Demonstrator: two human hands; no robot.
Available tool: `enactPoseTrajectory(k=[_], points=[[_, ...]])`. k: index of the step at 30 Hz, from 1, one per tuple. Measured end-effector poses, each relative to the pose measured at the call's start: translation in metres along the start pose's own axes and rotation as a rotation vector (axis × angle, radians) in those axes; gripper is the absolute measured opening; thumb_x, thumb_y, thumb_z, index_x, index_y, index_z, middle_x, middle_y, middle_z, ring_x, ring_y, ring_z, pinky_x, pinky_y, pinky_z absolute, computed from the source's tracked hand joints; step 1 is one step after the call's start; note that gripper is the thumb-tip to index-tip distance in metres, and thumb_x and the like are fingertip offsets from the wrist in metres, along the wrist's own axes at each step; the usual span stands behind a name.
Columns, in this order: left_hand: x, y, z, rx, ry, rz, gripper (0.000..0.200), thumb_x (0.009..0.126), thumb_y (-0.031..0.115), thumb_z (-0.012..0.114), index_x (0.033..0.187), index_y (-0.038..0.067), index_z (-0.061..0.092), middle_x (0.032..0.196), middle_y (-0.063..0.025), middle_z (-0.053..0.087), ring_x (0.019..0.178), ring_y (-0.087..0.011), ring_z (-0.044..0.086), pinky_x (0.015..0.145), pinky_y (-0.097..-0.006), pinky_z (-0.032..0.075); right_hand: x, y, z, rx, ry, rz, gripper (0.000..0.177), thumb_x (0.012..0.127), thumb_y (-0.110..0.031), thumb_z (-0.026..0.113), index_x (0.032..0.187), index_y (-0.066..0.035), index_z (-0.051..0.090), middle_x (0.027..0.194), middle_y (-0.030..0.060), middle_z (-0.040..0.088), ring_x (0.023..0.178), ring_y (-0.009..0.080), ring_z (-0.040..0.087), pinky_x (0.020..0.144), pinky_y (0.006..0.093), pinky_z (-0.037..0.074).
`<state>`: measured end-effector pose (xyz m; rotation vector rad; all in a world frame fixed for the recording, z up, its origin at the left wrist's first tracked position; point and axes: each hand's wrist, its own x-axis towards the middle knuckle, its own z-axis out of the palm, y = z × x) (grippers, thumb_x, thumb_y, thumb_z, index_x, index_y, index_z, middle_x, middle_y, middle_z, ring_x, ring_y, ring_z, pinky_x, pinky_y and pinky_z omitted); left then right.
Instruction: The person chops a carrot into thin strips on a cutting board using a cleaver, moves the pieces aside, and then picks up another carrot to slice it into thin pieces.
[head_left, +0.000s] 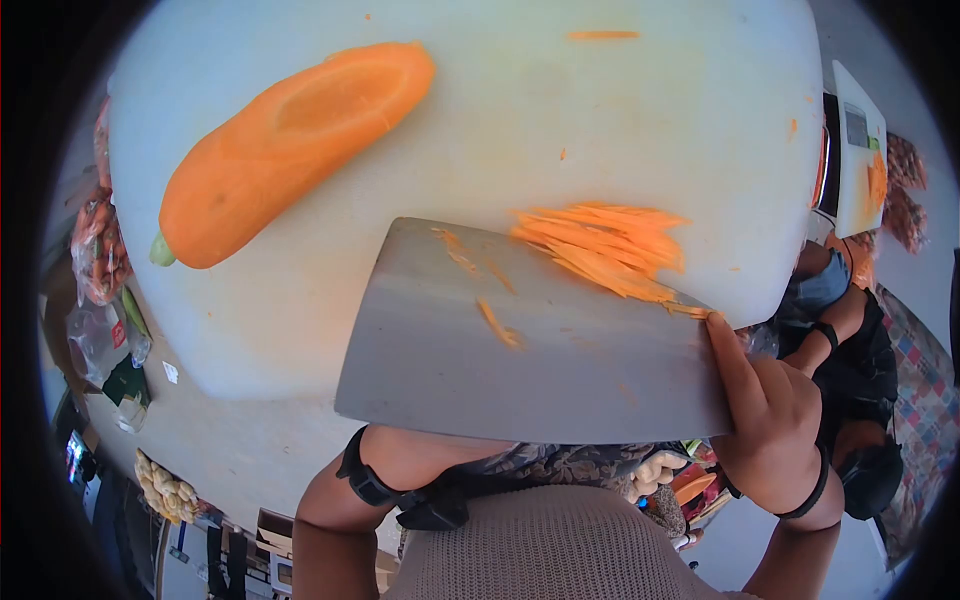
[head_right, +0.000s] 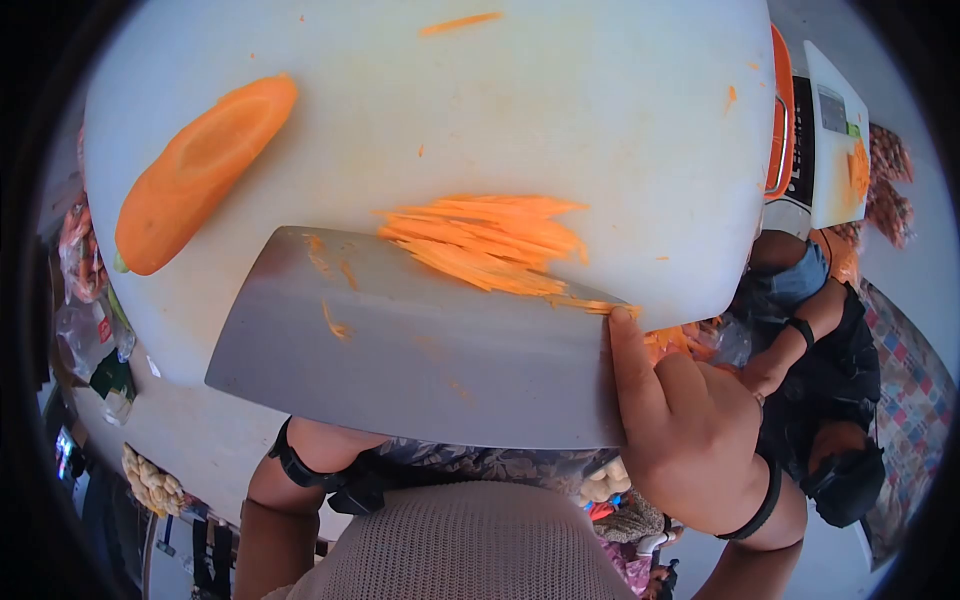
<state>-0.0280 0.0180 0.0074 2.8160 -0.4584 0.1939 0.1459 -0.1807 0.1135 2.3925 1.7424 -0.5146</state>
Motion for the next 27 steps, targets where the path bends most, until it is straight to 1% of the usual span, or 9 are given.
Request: enactPoseTrajectory(k=[1, 3, 6, 13, 15, 18, 21, 25, 27], points=[[0.002, 0.004, 0.002, -0.001, 0.001, 0.002, 0.042, 0.084, 0.033, 0.069, 0.119, 0.012, 0.065, 0.123, -0.0145, 0.063, 0.115, -0.0305, 0.059, 0.099, -0.0439, 0.044, 0.005, 0.001, 0.002, -0.001, -0.001, 0.002, 0.063, 0.06, -0.003, 0.058, 0.123, 0.007, 0.059, 0.061, 0.002, 0.037, 0.049, 0.0144, 0.045, 0.044, 0.0296, 0.037], [0.008, 0.015, 0.008, -0.266, 0.177, -0.374, 0.02, 0.078, 0.011, 0.071, 0.097, 0.009, 0.07, 0.095, -0.0062, 0.069, 0.086, -0.0252, 0.066, 0.074, -0.0361, 0.054, 0.015, 0.004, 0.007, 0.034, 0.016, -0.042, 0.062, 0.061, -0.003, 0.058, 0.123, 0.007, 0.059, 0.062, 0.002, 0.038, 0.049, 0.0143, 0.048, 0.043, 0.0294, 0.038], [0.013, 0.009, 0.01, -0.543, 0.313, -0.457, 0.019, 0.078, 0.011, 0.07, 0.097, 0.01, 0.07, 0.096, -0.0062, 0.069, 0.087, -0.0244, 0.066, 0.074, -0.0355, 0.053, 0.03, 0.0, 0.007, 0.031, 0.016, -0.07, 0.062, 0.062, -0.003, 0.059, 0.124, 0.007, 0.057, 0.063, 0.0023, 0.041, 0.05, 0.0146, 0.049, 0.044, 0.0293, 0.039], [0.012, 0.01, 0.012, -0.344, 0.384, -0.411, 0.017, 0.081, 0.013, 0.069, 0.098, 0.011, 0.071, 0.097, -0.0062, 0.069, 0.087, -0.0251, 0.066, 0.075, -0.0358, 0.054, 0.021, -0.003, 0.0, 0.055, 0.052, -0.072, 0.064, 0.061, -0.003, 0.061, 0.123, 0.005, 0.058, 0.063, 0.0031, 0.043, 0.05, 0.0163, 0.05, 0.045, 0.0296, 0.04], [0.006, 0.017, 0.012, -0.613, 0.231, -0.571, 0.017, 0.081, 0.013, 0.069, 0.098, 0.01, 0.071, 0.097, -0.0061, 0.07, 0.088, -0.0246, 0.067, 0.076, -0.0356, 0.054, 0.01, -0.003, -0.005, 0.098, 0.032, -0.022, 0.066, 0.058, -0.001, 0.062, 0.124, 0.004, 0.059, 0.063, 0.0034, 0.042, 0.05, 0.0175, 0.049, 0.046, 0.0314, 0.041], [-0.001, 0.02, 0.013, -0.732, 0.206, -0.64, 0.018, 0.081, 0.012, 0.069, 0.099, 0.01, 0.072, 0.097, -0.006, 0.07, 0.089, -0.0236, 0.067, 0.077, -0.0353, 0.054, -0.003, -0.003, -0.005, 0.137, 0.064, 0.012, 0.068, 0.056, 0.001, 0.062, 0.124, 0.003, 0.06, 0.062, 0.0034, 0.041, 0.05, 0.0186, 0.047, 0.048, 0.0334, 0.042], [-0.002, 0.019, 0.017, -0.587, 0.219, -0.52, 0.019, 0.082, 0.011, 0.069, 0.1, 0.009, 0.071, 0.098, -0.0058, 0.07, 0.089, -0.0238, 0.068, 0.077, -0.0355, 0.054, -0.009, 0.002, -0.005, 0.125, 0.035, 0.022, 0.068, 0.056, 0.001, 0.062, 0.124, 0.003, 0.06, 0.062, 0.0034, 0.04, 0.05, 0.019, 0.047, 0.049, 0.0341, 0.042], [-0.002, 0.019, 0.017, -0.679, 0.244, -0.55, 0.021, 0.08, 0.011, 0.07, 0.1, 0.009, 0.071, 0.098, -0.0057, 0.07, 0.088, -0.0243, 0.068, 0.077, -0.0357, 0.055, -0.006, 0.003, -0.008, 0.119, -0.012, 0.032, 0.066, 0.057, 0.001, 0.061, 0.123, 0.002, 0.061, 0.062, 0.0037, 0.04, 0.05, 0.0194, 0.047, 0.049, 0.0334, 0.042], [0.001, 0.019, 0.015, -0.484, 0.254, -0.477, 0.021, 0.078, 0.011, 0.072, 0.099, 0.009, 0.072, 0.097, -0.0056, 0.071, 0.087, -0.0248, 0.068, 0.077, -0.0357, 0.055, -0.003, 0.004, -0.005, 0.137, 0.007, 0.02, 0.064, 0.058, 0.0, 0.061, 0.122, 0.004, 0.06, 0.063, 0.0039, 0.041, 0.051, 0.0195, 0.048, 0.048, 0.033, 0.041]])
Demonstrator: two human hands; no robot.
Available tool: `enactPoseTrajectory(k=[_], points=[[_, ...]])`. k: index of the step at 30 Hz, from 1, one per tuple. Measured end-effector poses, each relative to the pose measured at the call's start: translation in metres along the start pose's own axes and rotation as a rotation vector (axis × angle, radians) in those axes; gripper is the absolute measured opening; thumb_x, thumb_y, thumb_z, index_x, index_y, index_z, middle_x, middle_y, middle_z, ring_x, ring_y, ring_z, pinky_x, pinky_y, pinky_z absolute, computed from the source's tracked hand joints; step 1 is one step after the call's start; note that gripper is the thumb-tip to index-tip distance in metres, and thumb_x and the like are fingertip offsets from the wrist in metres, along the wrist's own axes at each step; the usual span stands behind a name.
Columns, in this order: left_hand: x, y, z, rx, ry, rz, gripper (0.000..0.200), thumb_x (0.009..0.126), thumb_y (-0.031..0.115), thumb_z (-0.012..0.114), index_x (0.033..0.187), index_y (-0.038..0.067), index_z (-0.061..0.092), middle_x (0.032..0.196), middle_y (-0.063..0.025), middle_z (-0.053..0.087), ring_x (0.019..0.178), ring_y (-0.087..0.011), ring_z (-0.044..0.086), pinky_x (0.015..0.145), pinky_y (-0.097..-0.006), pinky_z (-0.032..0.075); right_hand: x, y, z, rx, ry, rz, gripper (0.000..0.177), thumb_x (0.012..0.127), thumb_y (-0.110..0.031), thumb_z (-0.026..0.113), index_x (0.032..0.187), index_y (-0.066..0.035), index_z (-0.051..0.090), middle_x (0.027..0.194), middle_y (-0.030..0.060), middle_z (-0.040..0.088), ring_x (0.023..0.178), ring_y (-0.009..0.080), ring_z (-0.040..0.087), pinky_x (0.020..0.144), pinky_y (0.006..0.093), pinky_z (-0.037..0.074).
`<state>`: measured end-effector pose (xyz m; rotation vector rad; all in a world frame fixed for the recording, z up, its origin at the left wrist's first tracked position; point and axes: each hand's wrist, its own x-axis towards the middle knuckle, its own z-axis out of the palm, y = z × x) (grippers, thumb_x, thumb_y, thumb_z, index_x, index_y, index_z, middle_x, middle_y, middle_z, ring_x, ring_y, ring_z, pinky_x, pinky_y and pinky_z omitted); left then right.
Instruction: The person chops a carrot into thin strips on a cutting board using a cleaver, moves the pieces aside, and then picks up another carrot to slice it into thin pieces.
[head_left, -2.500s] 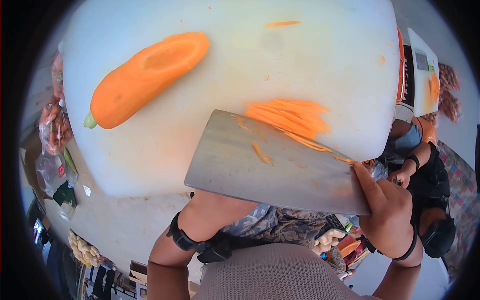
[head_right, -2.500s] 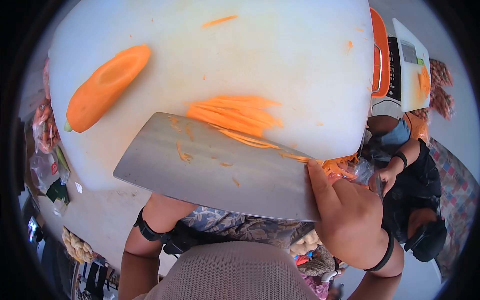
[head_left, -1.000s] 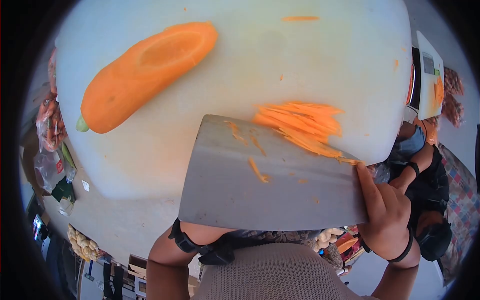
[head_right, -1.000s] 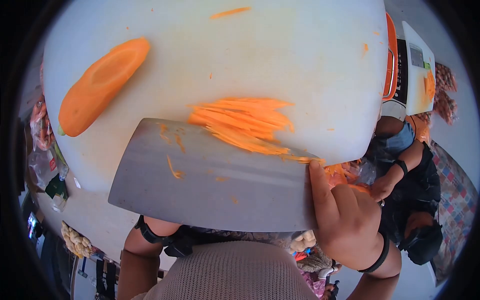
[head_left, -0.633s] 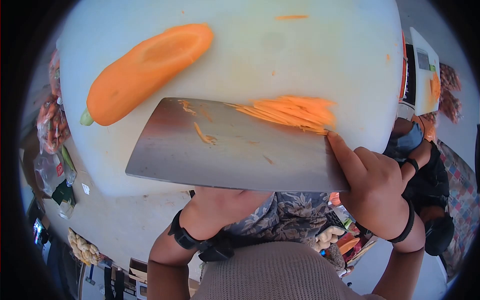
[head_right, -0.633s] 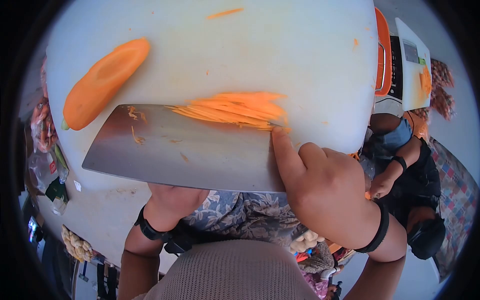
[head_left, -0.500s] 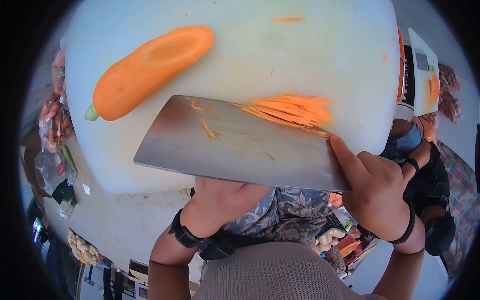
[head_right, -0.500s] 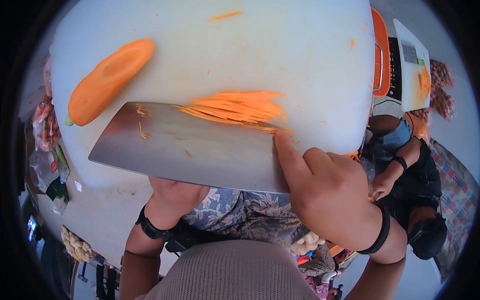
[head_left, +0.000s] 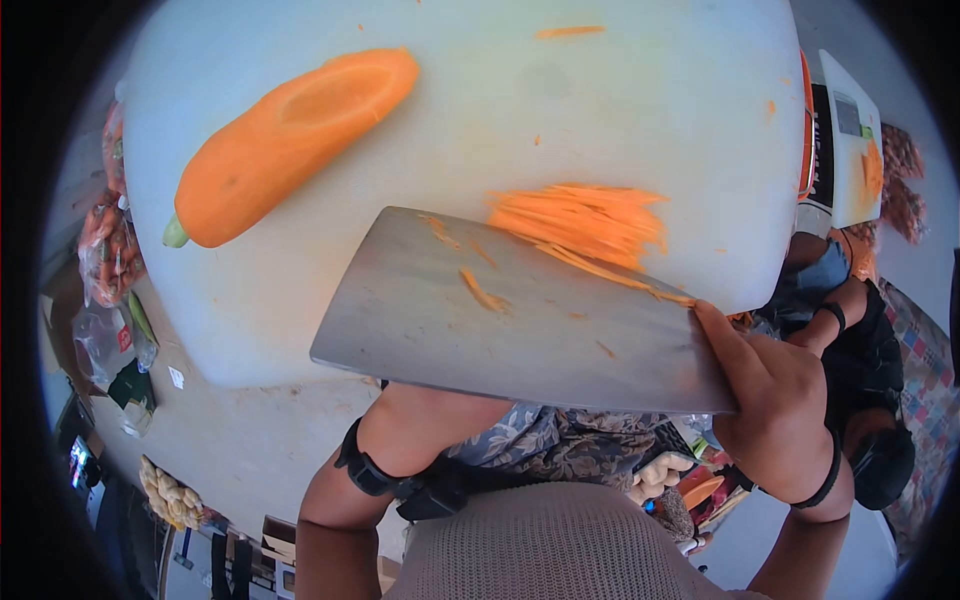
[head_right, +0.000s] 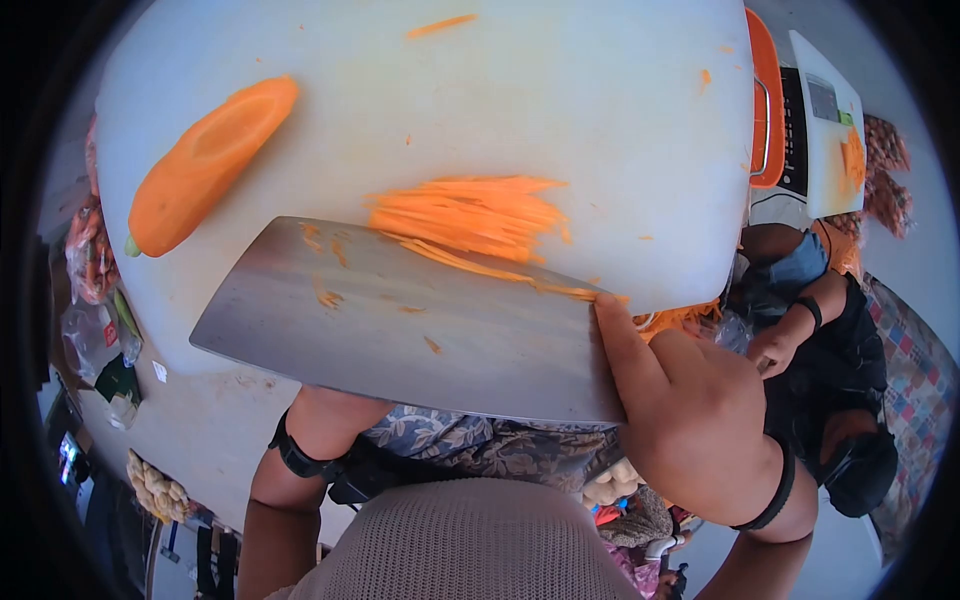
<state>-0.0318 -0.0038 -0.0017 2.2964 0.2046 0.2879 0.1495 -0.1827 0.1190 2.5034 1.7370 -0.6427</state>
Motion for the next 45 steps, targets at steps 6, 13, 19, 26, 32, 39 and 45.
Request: enactPoseTrajectory(k=[6, 13, 19, 26, 32, 39, 45], points=[[0.015, 0.002, -0.005, -0.089, 0.079, -0.019, 0.019, 0.077, 0.012, 0.072, 0.095, 0.009, 0.073, 0.095, -0.0073, 0.071, 0.085, -0.0264, 0.068, 0.075, -0.0359, 0.053, 0.02, -0.002, 0.003, -0.023, -0.042, -0.047, 0.061, 0.064, -0.003, 0.063, 0.123, 0.007, 0.056, 0.064, 0.0041, 0.045, 0.053, 0.0186, 0.052, 0.046, 0.0317, 0.041], [0.028, 0.002, -0.001, 0.159, 0.18, 0.158, 0.02, 0.073, 0.003, 0.069, 0.092, 0.008, 0.073, 0.092, -0.0051, 0.066, 0.085, -0.0257, 0.063, 0.073, -0.0331, 0.052, 0.034, -0.009, 0.013, -0.031, -0.035, 0.084, 0.055, 0.059, 0.003, 0.065, 0.114, -0.002, 0.062, 0.065, 0.0077, 0.055, 0.058, 0.0272, 0.058, 0.055, 0.0386, 0.046], [0.031, 0.005, 0.008, 0.246, 0.289, 0.147, 0.02, 0.071, 0.006, 0.071, 0.09, 0.009, 0.072, 0.092, -0.0061, 0.063, 0.085, -0.025, 0.06, 0.073, -0.0338, 0.052, 0.044, -0.008, 0.028, 0.051, 0.113, 0.007, 0.013, 0.077, -0.008, 0.06, 0.089, -0.005, 0.059, 0.063, 0.0096, 0.06, 0.055, 0.0267, 0.062, 0.051, 0.0378, 0.048], [0.027, 0.001, 0.005, 0.208, 0.294, 0.147, 0.021, 0.07, 0.008, 0.071, 0.091, 0.009, 0.073, 0.093, -0.0068, 0.062, 0.084, -0.0264, 0.06, 0.074, -0.0351, 0.052, 0.016, -0.01, 0.025, 0.031, 0.156, 0.035, 0.04, 0.073, -0.007, 0.063, 0.113, -0.003, 0.062, 0.062, 0.0076, 0.058, 0.054, 0.0249, 0.06, 0.05, 0.0372, 0.046], [0.021, -0.001, 0.006, 0.229, 0.255, 0.155, 0.023, 0.067, 0.003, 0.068, 0.089, 0.009, 0.072, 0.093, -0.0075, 0.063, 0.083, -0.0276, 0.061, 0.071, -0.0353, 0.051, -0.011, -0.01, 0.012, -0.021, 0.122, 0.035, 0.051, 0.068, -0.003, 0.063, 0.119, 0.0, 0.061, 0.062, 0.0054, 0.052, 0.052, 0.0211, 0.057, 0.049, 0.0342, 0.045], [0.021, 0.0, 0.004, 0.24, 0.241, 0.164, 0.024, 0.063, 0.003, 0.066, 0.085, 0.009, 0.071, 0.092, -0.0053, 0.065, 0.082, -0.0261, 0.061, 0.069, -0.0337, 0.051, -0.014, -0.001, 0.01, -0.035, 0.072, 0.021, 0.049, 0.069, -0.003, 0.062, 0.118, 0.001, 0.06, 0.06, 0.0043, 0.049, 0.052, 0.0196, 0.056, 0.047, 0.0332, 0.043], [0.023, 0.001, 0.004, 0.228, 0.227, 0.16, 0.026, 0.062, 0.002, 0.065, 0.087, 0.009, 0.071, 0.096, -0.0052, 0.065, 0.086, -0.0253, 0.061, 0.074, -0.0334, 0.052, 0.004, -0.005, 0.016, -0.049, 0.043, 0.049, 0.037, 0.073, -0.003, 0.061, 0.11, 0.0, 0.061, 0.06, 0.0048, 0.05, 0.049, 0.021, 0.056, 0.046, 0.034, 0.043]])
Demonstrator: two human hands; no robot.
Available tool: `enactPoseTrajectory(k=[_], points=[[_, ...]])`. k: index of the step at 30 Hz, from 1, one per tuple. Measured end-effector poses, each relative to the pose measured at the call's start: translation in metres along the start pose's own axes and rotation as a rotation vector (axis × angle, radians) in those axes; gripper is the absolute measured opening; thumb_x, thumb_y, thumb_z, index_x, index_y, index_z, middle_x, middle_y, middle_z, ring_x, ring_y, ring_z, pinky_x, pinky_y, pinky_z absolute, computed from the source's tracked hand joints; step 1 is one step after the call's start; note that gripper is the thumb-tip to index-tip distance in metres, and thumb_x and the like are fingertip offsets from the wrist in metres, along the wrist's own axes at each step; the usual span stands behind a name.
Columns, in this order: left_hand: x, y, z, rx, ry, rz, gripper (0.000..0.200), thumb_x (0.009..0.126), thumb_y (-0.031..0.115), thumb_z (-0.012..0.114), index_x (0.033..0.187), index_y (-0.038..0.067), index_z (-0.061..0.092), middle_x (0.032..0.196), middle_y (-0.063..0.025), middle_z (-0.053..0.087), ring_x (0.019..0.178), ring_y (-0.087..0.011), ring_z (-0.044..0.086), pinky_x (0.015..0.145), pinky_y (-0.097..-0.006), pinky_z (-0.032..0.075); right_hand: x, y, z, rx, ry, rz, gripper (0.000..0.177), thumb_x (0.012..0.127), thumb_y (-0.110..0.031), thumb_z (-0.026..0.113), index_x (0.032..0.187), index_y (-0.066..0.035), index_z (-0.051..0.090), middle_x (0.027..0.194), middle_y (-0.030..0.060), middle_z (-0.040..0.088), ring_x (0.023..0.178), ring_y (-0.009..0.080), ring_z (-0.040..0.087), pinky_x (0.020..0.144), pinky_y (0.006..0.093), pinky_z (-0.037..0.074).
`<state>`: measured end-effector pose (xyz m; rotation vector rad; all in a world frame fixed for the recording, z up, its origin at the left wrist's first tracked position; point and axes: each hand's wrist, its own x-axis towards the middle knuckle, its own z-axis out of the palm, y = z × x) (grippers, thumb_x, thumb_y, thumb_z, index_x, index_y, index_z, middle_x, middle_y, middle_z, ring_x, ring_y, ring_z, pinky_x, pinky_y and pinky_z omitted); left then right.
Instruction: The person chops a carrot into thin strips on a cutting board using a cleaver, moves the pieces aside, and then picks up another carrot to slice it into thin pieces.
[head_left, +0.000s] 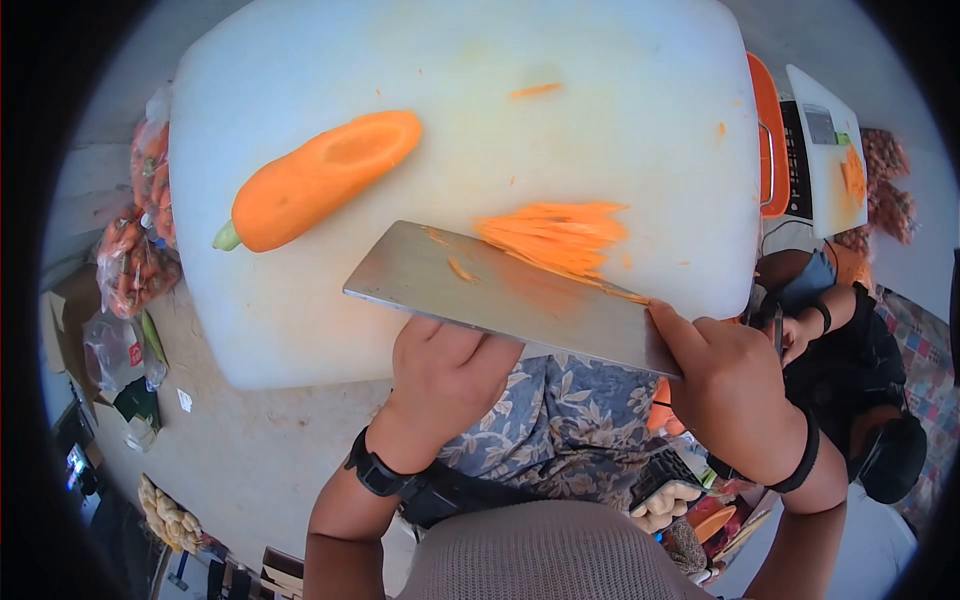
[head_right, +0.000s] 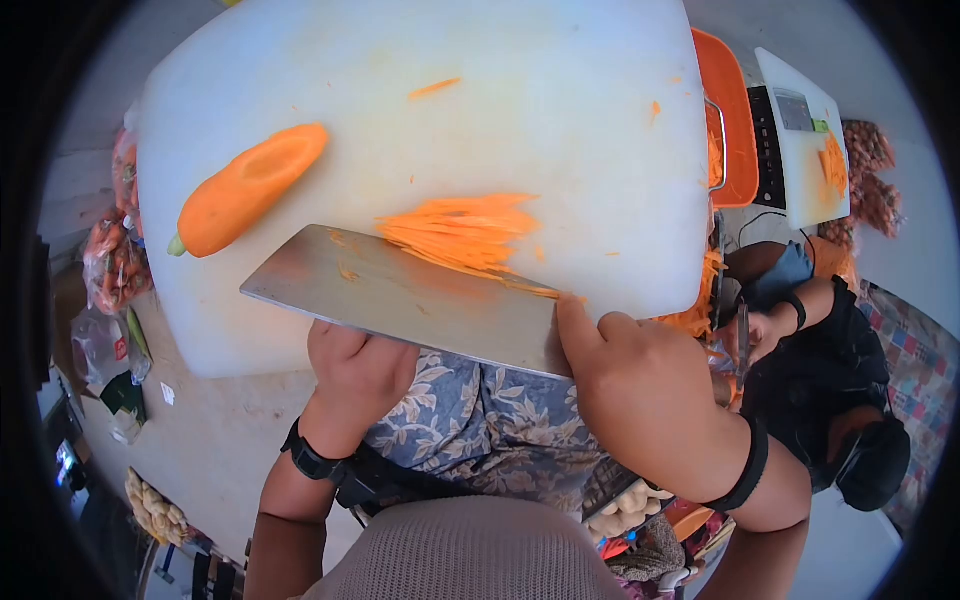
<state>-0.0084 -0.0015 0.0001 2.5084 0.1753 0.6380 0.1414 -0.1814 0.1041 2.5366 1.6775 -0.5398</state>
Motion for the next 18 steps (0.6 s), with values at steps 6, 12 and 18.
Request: enactPoseTrajectory(k=[6, 12, 18], points=[[0.006, 0.003, -0.001, 0.003, 0.006, -0.023, 0.025, 0.068, 0.004, 0.07, 0.093, 0.008, 0.072, 0.098, -0.0055, 0.063, 0.092, -0.0254, 0.06, 0.081, -0.0348, 0.052, 0.03, -0.003, 0.01, 0.12, -0.041, 0.03, 0.054, 0.059, 0.002, 0.067, 0.113, -0.003, 0.062, 0.07, 0.0112, 0.061, 0.061, 0.0303, 0.061, 0.056, 0.0387, 0.048], [0.004, 0.003, 0.004, -0.018, 0.023, -0.043, 0.023, 0.072, 0.007, 0.071, 0.094, 0.008, 0.072, 0.096, -0.0058, 0.061, 0.094, -0.0263, 0.059, 0.081, -0.0346, 0.051, 0.033, 0.0, 0.008, 0.148, 0.102, -0.051, 0.015, 0.075, -0.006, 0.061, 0.09, -0.006, 0.059, 0.058, 0.0083, 0.054, 0.051, 0.0272, 0.058, 0.049, 0.0381, 0.046], [0.004, 0.0, 0.002, -0.019, 0.022, -0.018, 0.024, 0.069, 0.004, 0.068, 0.093, 0.007, 0.072, 0.098, -0.0072, 0.062, 0.091, -0.0284, 0.059, 0.079, -0.0359, 0.051, 0.001, -0.009, -0.014, 0.139, -0.011, 0.06, 0.04, 0.07, 0.001, 0.067, 0.11, -0.001, 0.063, 0.067, 0.0129, 0.06, 0.06, 0.0311, 0.061, 0.056, 0.041, 0.047]])
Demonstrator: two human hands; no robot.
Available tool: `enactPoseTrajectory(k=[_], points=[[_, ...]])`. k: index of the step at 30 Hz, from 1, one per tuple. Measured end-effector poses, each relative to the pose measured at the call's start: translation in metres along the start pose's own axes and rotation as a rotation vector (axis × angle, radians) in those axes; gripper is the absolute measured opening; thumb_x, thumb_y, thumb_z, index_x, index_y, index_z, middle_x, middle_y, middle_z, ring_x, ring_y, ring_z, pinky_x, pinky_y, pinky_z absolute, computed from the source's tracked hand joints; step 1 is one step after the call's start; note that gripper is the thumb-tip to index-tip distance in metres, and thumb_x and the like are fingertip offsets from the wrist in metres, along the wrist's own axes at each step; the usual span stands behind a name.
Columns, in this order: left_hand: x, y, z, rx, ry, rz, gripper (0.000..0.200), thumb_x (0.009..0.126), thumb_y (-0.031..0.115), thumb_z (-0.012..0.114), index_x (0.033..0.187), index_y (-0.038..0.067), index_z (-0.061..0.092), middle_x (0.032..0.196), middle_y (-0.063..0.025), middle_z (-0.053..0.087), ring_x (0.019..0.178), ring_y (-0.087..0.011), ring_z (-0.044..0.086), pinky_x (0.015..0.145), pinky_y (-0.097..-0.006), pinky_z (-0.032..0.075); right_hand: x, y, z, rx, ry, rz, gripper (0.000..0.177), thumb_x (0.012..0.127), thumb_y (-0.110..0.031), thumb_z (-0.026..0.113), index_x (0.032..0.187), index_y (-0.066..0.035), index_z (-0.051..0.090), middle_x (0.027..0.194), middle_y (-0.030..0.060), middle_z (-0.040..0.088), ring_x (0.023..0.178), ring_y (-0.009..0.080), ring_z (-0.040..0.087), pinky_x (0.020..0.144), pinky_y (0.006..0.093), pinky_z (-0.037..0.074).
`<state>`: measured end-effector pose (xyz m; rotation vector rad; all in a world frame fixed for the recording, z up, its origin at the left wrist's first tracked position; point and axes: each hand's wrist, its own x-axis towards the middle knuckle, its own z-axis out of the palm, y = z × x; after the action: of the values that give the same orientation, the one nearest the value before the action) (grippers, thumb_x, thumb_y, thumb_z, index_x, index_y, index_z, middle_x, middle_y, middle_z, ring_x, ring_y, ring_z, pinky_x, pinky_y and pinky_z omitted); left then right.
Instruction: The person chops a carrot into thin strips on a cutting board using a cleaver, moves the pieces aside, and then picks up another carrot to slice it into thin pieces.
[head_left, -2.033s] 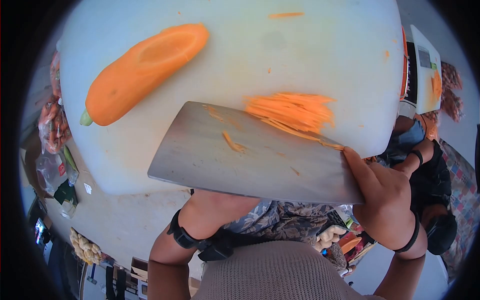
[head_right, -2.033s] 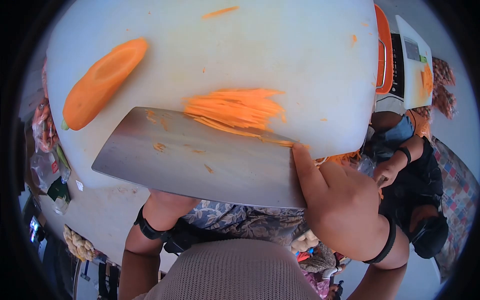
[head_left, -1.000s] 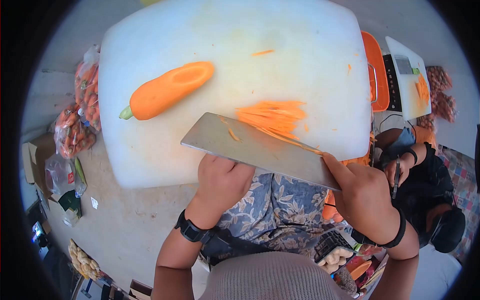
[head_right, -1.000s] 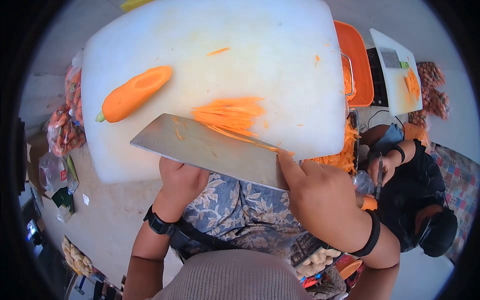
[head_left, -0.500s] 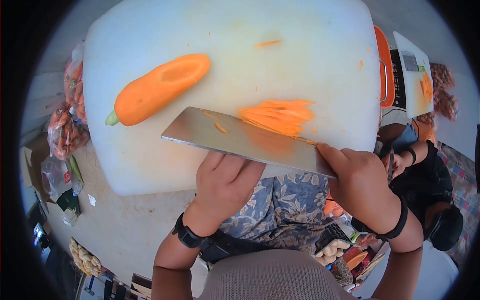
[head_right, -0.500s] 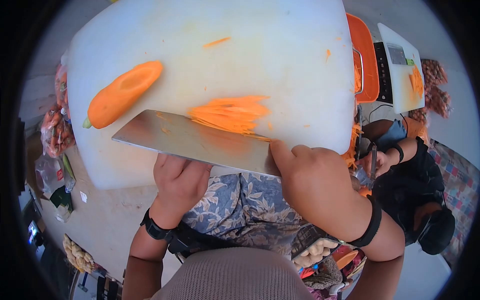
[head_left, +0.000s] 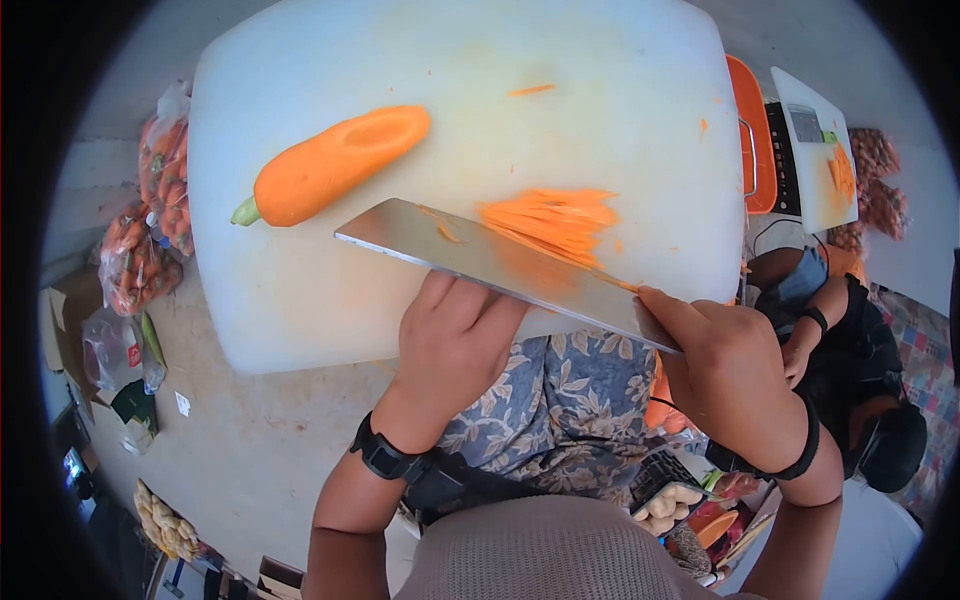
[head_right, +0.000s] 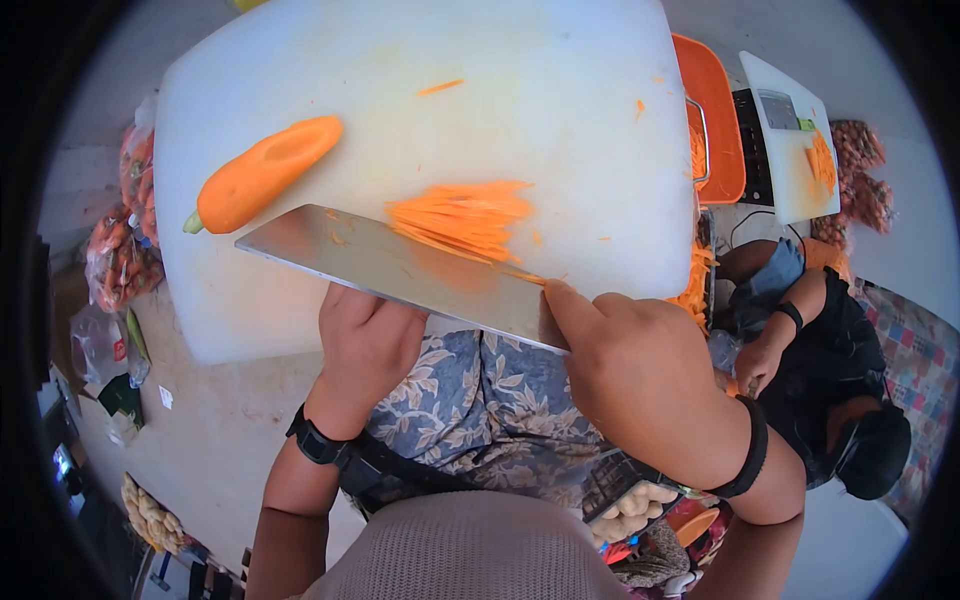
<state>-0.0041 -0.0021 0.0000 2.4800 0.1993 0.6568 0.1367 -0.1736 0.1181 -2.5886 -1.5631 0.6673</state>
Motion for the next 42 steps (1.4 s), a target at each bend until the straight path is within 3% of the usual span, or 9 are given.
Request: enactPoseTrajectory(k=[3, 5, 17, 24, 26, 27, 29, 36, 42], points=[[-0.005, -0.001, 0.002, -0.012, -0.018, 0.0, 0.025, 0.066, 0.002, 0.067, 0.09, 0.007, 0.072, 0.098, -0.0083, 0.063, 0.089, -0.0292, 0.06, 0.078, -0.0362, 0.051, -0.013, 0.002, 0.0, 0.019, 0.009, 0.01, 0.043, 0.069, 0.0, 0.068, 0.111, -0.001, 0.063, 0.066, 0.0118, 0.058, 0.058, 0.0299, 0.059, 0.054, 0.0399, 0.046], [-0.007, -0.001, 0.0, -0.008, -0.025, 0.001, 0.025, 0.065, 0.001, 0.066, 0.089, 0.007, 0.072, 0.097, -0.0085, 0.064, 0.089, -0.0293, 0.06, 0.077, -0.0361, 0.051, -0.018, 0.003, 0.001, -0.075, 0.064, -0.049, 0.041, 0.07, -0.002, 0.062, 0.112, 0.001, 0.061, 0.06, 0.0069, 0.052, 0.051, 0.0229, 0.056, 0.047, 0.0354, 0.044], [-0.009, 0.0, -0.003, -0.002, -0.045, -0.016, 0.027, 0.06, 0.002, 0.069, 0.086, 0.009, 0.072, 0.094, -0.0061, 0.065, 0.086, -0.0269, 0.063, 0.071, -0.0352, 0.051, -0.013, 0.005, 0.013, -0.259, 0.007, -0.113, 0.043, 0.074, -0.008, 0.062, 0.114, 0.005, 0.058, 0.059, 0.0035, 0.047, 0.049, 0.0168, 0.055, 0.041, 0.0314, 0.042], [-0.005, -0.003, -0.002, -0.031, -0.023, 0.021, 0.029, 0.066, 0.001, 0.072, 0.095, 0.004, 0.071, 0.092, -0.0109, 0.064, 0.084, -0.0326, 0.062, 0.072, -0.0399, 0.05, 0.024, 0.008, 0.025, -0.175, 0.03, -0.14, 0.031, 0.077, -0.011, 0.062, 0.105, 0.003, 0.057, 0.058, 0.0046, 0.048, 0.047, 0.0199, 0.055, 0.041, 0.0328, 0.043], [-0.002, 0.0, -0.002, -0.023, -0.027, 0.002, 0.029, 0.065, 0.0, 0.069, 0.093, 0.005, 0.071, 0.094, -0.0088, 0.064, 0.087, -0.0295, 0.062, 0.074, -0.0375, 0.051, 0.029, 0.005, 0.023, -0.093, -0.005, -0.095, 0.046, 0.064, 0.002, 0.065, 0.11, 0.0, 0.061, 0.064, 0.0084, 0.054, 0.053, 0.0265, 0.057, 0.049, 0.0378, 0.044], [-0.002, 0.001, -0.003, -0.012, -0.027, -0.013, 0.029, 0.064, -0.001, 0.066, 0.092, 0.006, 0.072, 0.096, -0.0067, 0.064, 0.091, -0.0265, 0.063, 0.076, -0.0352, 0.052, 0.029, 0.005, 0.025, -0.094, -0.003, -0.096, 0.046, 0.064, 0.002, 0.065, 0.11, 0.0, 0.061, 0.064, 0.0084, 0.054, 0.053, 0.0265, 0.057, 0.049, 0.0378, 0.044], [-0.004, 0.001, -0.001, -0.018, -0.008, -0.013, 0.029, 0.065, -0.001, 0.066, 0.093, 0.006, 0.072, 0.096, -0.0068, 0.065, 0.09, -0.0268, 0.063, 0.076, -0.0353, 0.052, 0.03, 0.007, 0.027, -0.109, 0.052, -0.147, 0.03, 0.079, -0.013, 0.062, 0.105, 0.001, 0.058, 0.058, 0.0057, 0.051, 0.047, 0.0214, 0.057, 0.042, 0.0341, 0.043], [-0.009, -0.003, 0.001, -0.046, -0.001, 0.018, 0.027, 0.064, 0.0, 0.068, 0.091, 0.005, 0.071, 0.096, -0.0081, 0.065, 0.086, -0.0284, 0.063, 0.073, -0.0366, 0.052, 0.004, 0.0, 0.012, -0.134, 0.085, -0.128, 0.036, 0.079, -0.012, 0.063, 0.112, 0.002, 0.061, 0.058, 0.0041, 0.05, 0.046, 0.0204, 0.055, 0.042, 0.0331, 0.043], [-0.008, -0.001, 0.002, -0.033, 0.031, 0.015, 0.027, 0.063, -0.002, 0.068, 0.09, 0.005, 0.071, 0.091, -0.0098, 0.066, 0.083, -0.0304, 0.063, 0.071, -0.0387, 0.051, -0.019, 0.006, 0.005, -0.173, 0.043, -0.123, 0.047, 0.07, -0.008, 0.063, 0.115, 0.005, 0.06, 0.059, 0.0035, 0.048, 0.049, 0.0177, 0.054, 0.044, 0.0316, 0.042]])
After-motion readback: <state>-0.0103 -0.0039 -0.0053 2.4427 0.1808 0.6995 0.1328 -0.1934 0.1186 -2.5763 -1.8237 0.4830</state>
